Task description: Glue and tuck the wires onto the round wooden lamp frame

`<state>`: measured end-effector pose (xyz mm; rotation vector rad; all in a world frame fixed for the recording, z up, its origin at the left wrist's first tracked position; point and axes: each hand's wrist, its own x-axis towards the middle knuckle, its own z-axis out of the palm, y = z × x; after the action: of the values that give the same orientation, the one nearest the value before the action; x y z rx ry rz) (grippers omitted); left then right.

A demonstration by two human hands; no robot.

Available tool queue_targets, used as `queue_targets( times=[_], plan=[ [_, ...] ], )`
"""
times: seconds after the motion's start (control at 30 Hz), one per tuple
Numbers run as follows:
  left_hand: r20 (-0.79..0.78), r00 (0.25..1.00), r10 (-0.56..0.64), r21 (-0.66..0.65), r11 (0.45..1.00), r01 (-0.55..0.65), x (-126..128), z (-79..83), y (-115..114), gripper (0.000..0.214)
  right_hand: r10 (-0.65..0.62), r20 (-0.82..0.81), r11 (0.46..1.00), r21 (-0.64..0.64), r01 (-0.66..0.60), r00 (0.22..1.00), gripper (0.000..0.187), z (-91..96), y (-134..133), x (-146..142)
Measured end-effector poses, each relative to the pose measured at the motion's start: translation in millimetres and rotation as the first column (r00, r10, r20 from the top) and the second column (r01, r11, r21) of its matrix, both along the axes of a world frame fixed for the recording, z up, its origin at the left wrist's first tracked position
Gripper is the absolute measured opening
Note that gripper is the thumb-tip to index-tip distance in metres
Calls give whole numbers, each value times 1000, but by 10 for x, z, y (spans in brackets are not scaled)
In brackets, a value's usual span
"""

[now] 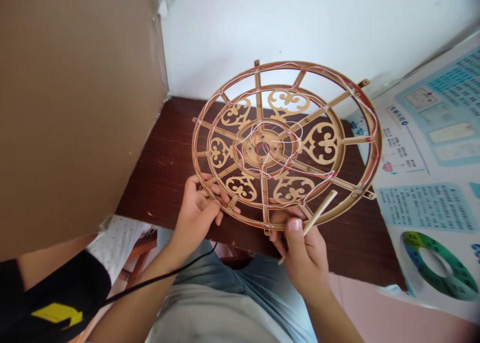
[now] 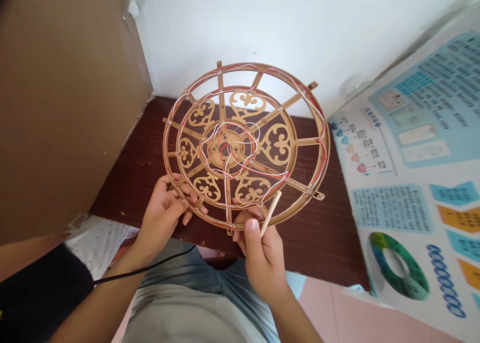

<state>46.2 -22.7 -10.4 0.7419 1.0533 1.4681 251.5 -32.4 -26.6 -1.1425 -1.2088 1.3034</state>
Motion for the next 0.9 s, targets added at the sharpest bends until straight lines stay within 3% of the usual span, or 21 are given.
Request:
queue_targets(
  times=[0.3, 0.9],
  plan=[
    [6, 1000, 6, 3, 1000, -6, 12, -5, 7, 47, 56, 51, 998, -8, -56, 997, 55, -15, -1, 12],
    [50, 999, -6, -8, 1000, 7, -2, 18, 8, 40, 11, 22, 1000, -6, -11, 1000, 45, -15, 10, -16]
  ],
)
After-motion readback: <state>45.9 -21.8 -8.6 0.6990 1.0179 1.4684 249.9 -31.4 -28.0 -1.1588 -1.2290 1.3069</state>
